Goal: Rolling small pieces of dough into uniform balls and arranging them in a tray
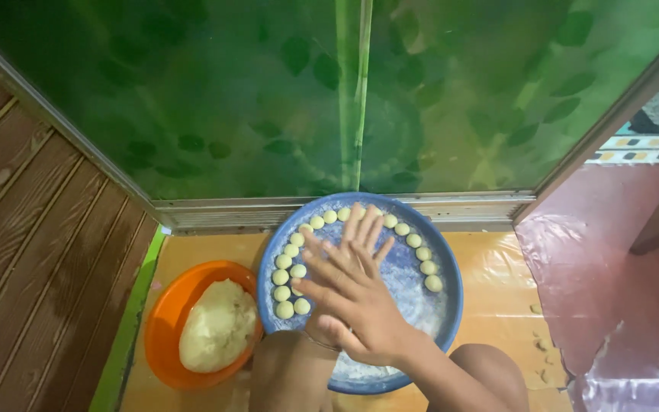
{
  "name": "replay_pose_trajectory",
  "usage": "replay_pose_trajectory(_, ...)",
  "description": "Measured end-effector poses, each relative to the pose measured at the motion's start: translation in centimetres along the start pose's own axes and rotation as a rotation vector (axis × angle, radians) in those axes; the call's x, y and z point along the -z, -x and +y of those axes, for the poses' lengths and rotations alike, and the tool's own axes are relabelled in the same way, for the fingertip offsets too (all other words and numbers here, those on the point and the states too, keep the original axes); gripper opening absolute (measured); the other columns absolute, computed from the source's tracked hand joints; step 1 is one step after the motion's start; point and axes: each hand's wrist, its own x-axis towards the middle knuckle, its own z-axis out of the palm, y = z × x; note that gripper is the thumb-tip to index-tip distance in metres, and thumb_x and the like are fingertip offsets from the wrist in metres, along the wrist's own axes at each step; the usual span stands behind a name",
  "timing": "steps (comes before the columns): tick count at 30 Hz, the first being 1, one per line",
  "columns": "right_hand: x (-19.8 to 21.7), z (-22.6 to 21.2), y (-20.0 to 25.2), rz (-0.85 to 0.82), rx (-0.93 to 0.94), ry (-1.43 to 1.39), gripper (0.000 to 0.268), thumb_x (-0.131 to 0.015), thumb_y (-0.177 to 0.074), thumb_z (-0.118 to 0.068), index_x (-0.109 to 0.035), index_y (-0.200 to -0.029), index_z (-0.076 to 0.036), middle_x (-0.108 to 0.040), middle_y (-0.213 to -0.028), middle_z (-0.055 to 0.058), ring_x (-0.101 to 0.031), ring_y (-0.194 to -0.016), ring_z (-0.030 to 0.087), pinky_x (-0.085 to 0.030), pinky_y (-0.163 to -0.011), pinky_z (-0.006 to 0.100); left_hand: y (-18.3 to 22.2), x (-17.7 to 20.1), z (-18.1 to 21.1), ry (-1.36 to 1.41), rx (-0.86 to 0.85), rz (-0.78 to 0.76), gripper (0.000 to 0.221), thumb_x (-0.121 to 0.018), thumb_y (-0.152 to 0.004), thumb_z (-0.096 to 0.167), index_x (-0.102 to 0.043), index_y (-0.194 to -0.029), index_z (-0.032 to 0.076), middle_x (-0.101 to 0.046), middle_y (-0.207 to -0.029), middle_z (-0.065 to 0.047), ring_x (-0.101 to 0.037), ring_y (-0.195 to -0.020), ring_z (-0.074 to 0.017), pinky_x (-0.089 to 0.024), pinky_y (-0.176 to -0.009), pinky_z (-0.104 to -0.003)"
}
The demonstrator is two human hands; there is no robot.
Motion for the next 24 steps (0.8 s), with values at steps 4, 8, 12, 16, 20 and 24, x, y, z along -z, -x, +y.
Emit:
replay_pose_trajectory(4,1.6,1.8,0.0,0.237,-0.067,0.199,0.045,-0.051,-0.099,-0.033,-0.065,-0.136,-0.012,-0.051,-0.155,0.01,-0.039,-0.153,0.03,-0.018,-0.129,0.049,1.8,0.1,-3.2,-0.341,0.166,0.266,0.073,-0.036,-0.096,0.076,-0.041,-0.136,0.016,-0.041,-0.135,-0.002,-0.042,-0.125,-0.0168,-0.038,-0.103,-0.04)
replay_pose_trajectory(8,3.6,2.9,-0.1,0.311,-0.22,0.338,0.064,-0.052,-0.078,0.001,-0.057,-0.142,-0.008,-0.045,-0.16,0.014,-0.034,-0.156,0.034,-0.014,-0.129,0.051,1.1,-4.5,-1.7,0.131,0.259,0.291,0.107,-0.029,-0.089,0.09,-0.039,-0.158,0.008,-0.054,-0.147,-0.009,-0.054,-0.13,-0.0179,-0.044,-0.106,-0.035)
replay_pose_trajectory(12,1.1,1.1,0.3,0.055,-0.051,0.24,0.063,-0.053,-0.078,-0.018,-0.062,-0.14,-0.01,-0.045,-0.16,0.013,-0.037,-0.152,0.029,-0.004,-0.126,0.055,0.4,-2.0,-0.7,0.2,0.06,0.106,0.103,-0.041,-0.097,0.076,-0.016,-0.165,0.002,-0.052,-0.142,-0.019,-0.05,-0.135,-0.0293,-0.039,-0.12,-0.043)
replay_pose_trajectory(16,1.2,2.5,0.3,0.212,-0.101,0.286,0.051,-0.05,-0.093,-0.025,-0.061,-0.142,-0.013,-0.039,-0.163,0.013,-0.027,-0.156,0.029,-0.005,-0.129,0.051,1.7,-0.8,-2.7,-0.063,0.168,0.231,0.077,-0.03,-0.1,0.073,-0.04,-0.146,0.012,-0.042,-0.119,0.001,-0.037,-0.109,-0.0078,-0.024,-0.096,-0.026)
replay_pose_trajectory(20,3.9,4.4,0.3,0.549,-0.277,0.459,0.052,-0.04,-0.098,-0.003,-0.048,-0.149,-0.003,-0.033,-0.166,0.022,-0.024,-0.159,0.038,-0.009,-0.13,0.054,0.8,-5.7,-2.4,-0.297,0.185,0.007,0.061,-0.046,-0.102,0.035,-0.037,-0.156,0.008,-0.039,-0.162,-0.005,-0.036,-0.15,-0.0165,-0.027,-0.125,-0.036)
replay_pose_trajectory(24,4.7,4.5,0.2,0.6,-0.382,0.32,0.038,-0.04,-0.108,-0.014,-0.048,-0.142,0.002,-0.038,-0.159,0.024,-0.033,-0.151,0.041,-0.025,-0.121,0.052,0.1,-7.2,-1.7,-0.639,0.248,0.267,0.05,-0.048,-0.097,0.002,-0.049,-0.147,-0.005,-0.059,-0.133,-0.014,-0.055,-0.115,-0.0134,-0.046,-0.1,-0.025)
